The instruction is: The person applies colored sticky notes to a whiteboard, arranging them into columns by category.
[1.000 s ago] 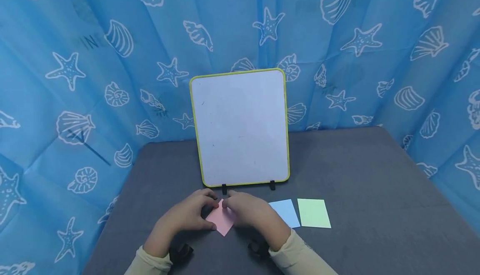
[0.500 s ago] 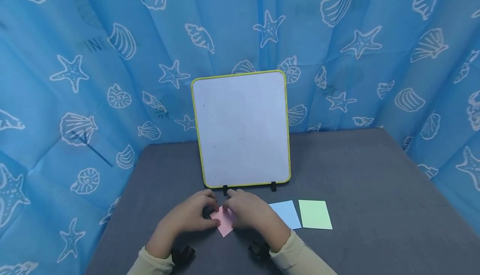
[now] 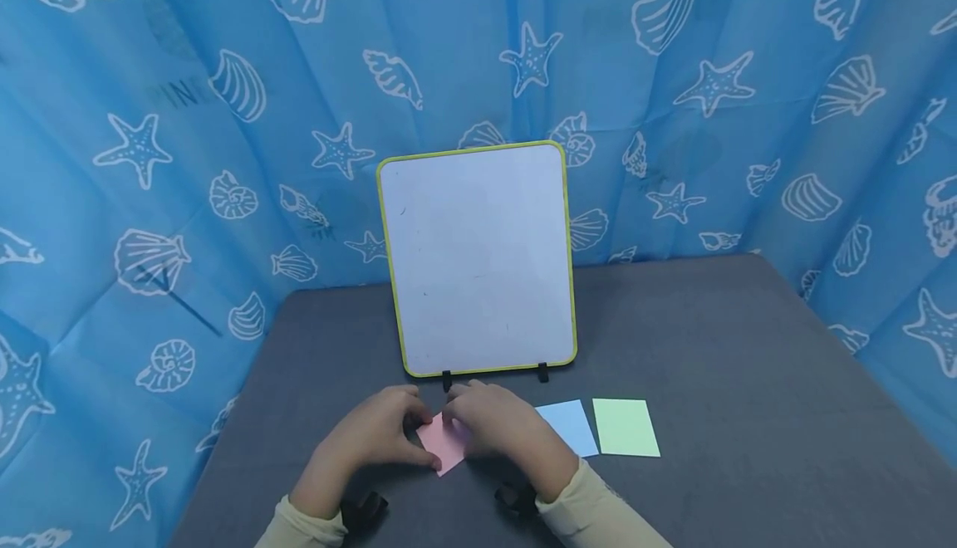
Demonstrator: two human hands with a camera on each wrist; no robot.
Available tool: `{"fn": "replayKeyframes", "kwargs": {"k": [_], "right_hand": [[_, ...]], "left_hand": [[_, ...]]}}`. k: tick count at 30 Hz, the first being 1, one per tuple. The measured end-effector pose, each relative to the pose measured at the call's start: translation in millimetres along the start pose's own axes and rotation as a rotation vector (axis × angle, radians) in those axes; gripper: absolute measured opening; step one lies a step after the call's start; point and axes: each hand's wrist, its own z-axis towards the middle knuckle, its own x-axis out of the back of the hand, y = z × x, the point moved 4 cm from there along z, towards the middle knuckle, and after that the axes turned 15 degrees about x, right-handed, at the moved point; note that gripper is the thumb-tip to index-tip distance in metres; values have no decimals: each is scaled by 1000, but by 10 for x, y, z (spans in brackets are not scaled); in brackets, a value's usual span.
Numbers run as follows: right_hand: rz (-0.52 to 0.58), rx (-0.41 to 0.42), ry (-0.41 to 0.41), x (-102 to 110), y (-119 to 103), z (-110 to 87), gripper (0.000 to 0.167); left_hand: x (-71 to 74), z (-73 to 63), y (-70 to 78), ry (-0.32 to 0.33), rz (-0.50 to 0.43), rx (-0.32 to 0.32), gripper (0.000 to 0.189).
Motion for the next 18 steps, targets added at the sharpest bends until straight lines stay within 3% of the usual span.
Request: {"fn": "replayKeyframes", "kwargs": {"k": [8,14,18], "right_hand": [[-17,-92,-12,-27,14,4,40],[-43,-190,1,-6,53,-23,42],[-49,-157,3,2,48,-20,43]], "left_hand": [[-5,-1,-4,-41,-18,47,38],[10,4,45,19,31,13,28],[-7,-7,71,48,49,-17,24]]}}
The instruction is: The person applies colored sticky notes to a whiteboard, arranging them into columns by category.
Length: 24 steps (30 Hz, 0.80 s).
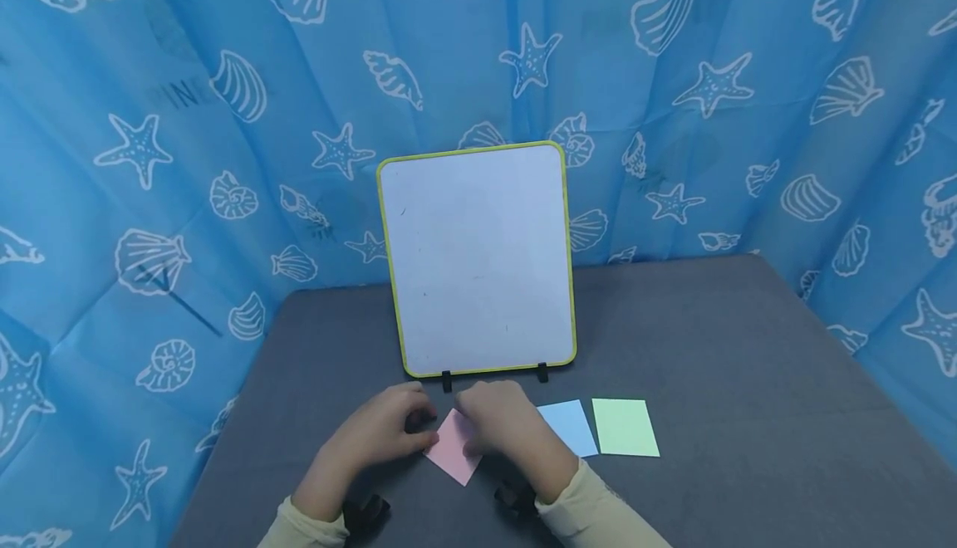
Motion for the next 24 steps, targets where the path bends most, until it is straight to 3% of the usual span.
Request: {"fn": "replayKeyframes", "kwargs": {"k": [7,15,24], "right_hand": [[72,62,-49,-5,-25,25,42],[68,41,-38,35,-42,1,33],[74,71,-40,32,-34,-7,46]], "left_hand": [[-34,-33,2,-72,-5,43,37],[-36,-31,31,-58,-6,3,36],[-39,-36,21,-87,-40,-38,28]]}}
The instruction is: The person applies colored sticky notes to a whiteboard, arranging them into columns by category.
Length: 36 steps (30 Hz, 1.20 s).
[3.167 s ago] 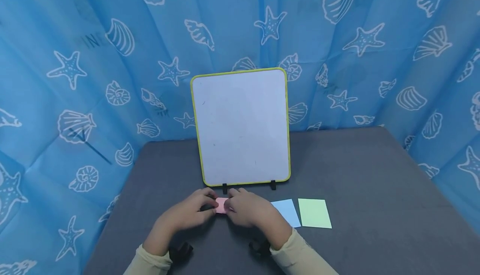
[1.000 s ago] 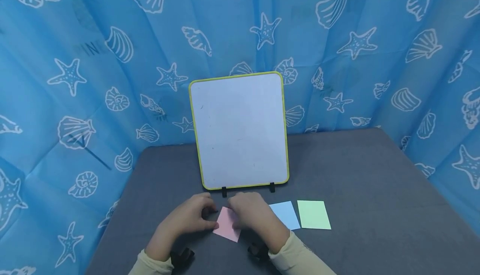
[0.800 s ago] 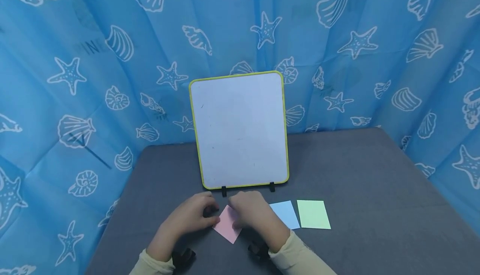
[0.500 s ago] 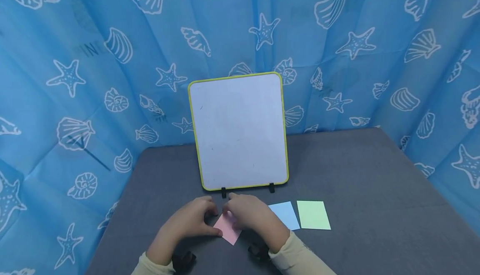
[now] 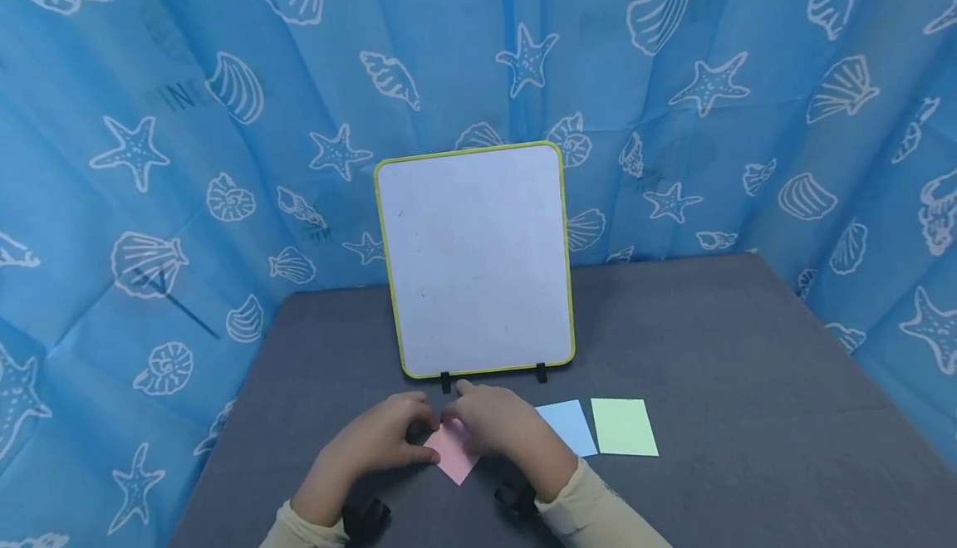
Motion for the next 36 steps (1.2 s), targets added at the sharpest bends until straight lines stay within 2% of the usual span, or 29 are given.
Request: {"fn": "replayKeyframes", "kwargs": {"k": [6,11,15,18,21,26,36], "right_hand": [[-24,-64,15,-8,10,-21,45],[-110,-188,18,1,38,-24,50],[-155,-261,22,1,74,-36,52],[-143,-244,26,4,83,-31,50],[-109,-185,19,0,73,-13,47],[-84,-109,-10,-9,30,15,44],[-70,-95,-40,0,-23,-74,70]], "left_hand": [[-21,13,7,6,14,-5,23],[-21,34,11,78,100,9,17],[-23,28,19,107,127,18,24],[-33,8,49,93,101,4,34],[-49,-3,84,79,90,-11,48],[-74,-4,89,70,116,-3,60],[-82,-3,88,76,126,-10,61]]}}
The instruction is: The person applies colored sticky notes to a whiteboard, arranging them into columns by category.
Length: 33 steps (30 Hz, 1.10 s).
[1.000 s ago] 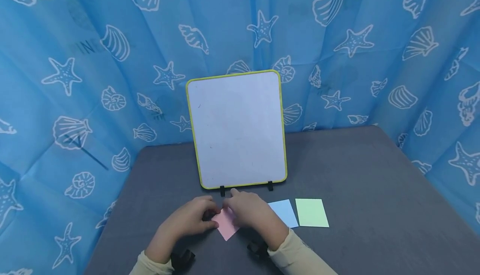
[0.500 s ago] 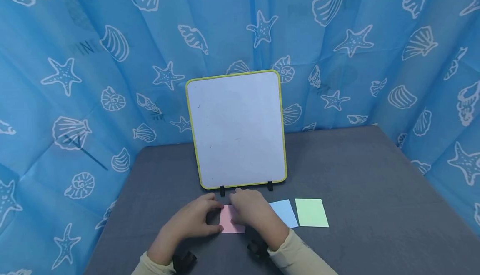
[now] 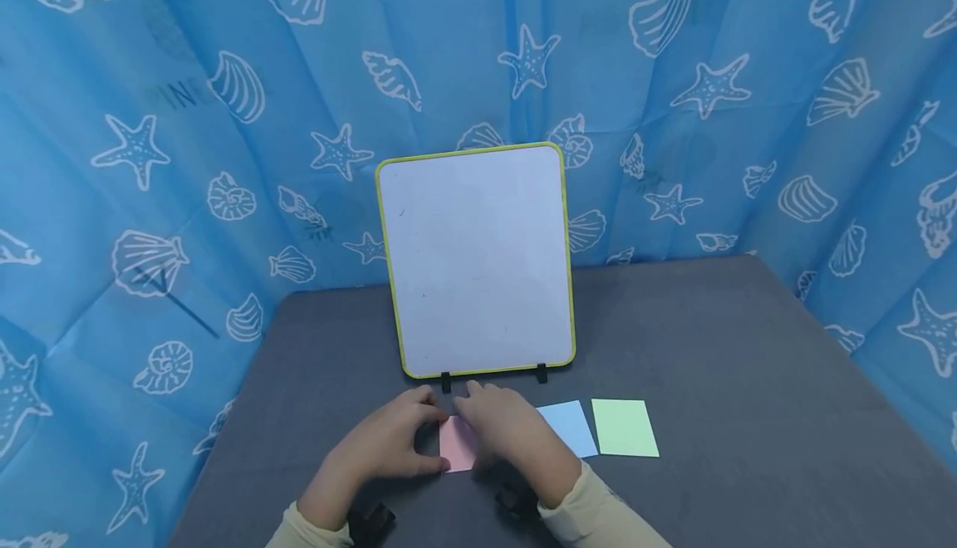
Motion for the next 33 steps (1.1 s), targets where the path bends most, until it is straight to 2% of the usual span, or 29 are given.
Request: {"fn": "replayKeyframes", "kwargs": {"k": [7,12,23,33], "right_hand": [[3,23,18,-22,16,-59,70],[-23,46,27,-34,24,-50,66],[-27,34,24,-28,34,-39,63],[44,107,78,16,0,-54,14]], "left_hand": [[-5,8,7,-9,17,14,76],[1,8,19,-4,20,12,69],[17,-14,17,1,-13,0,52],[38,-15,6,26,-67,-4,33]]}}
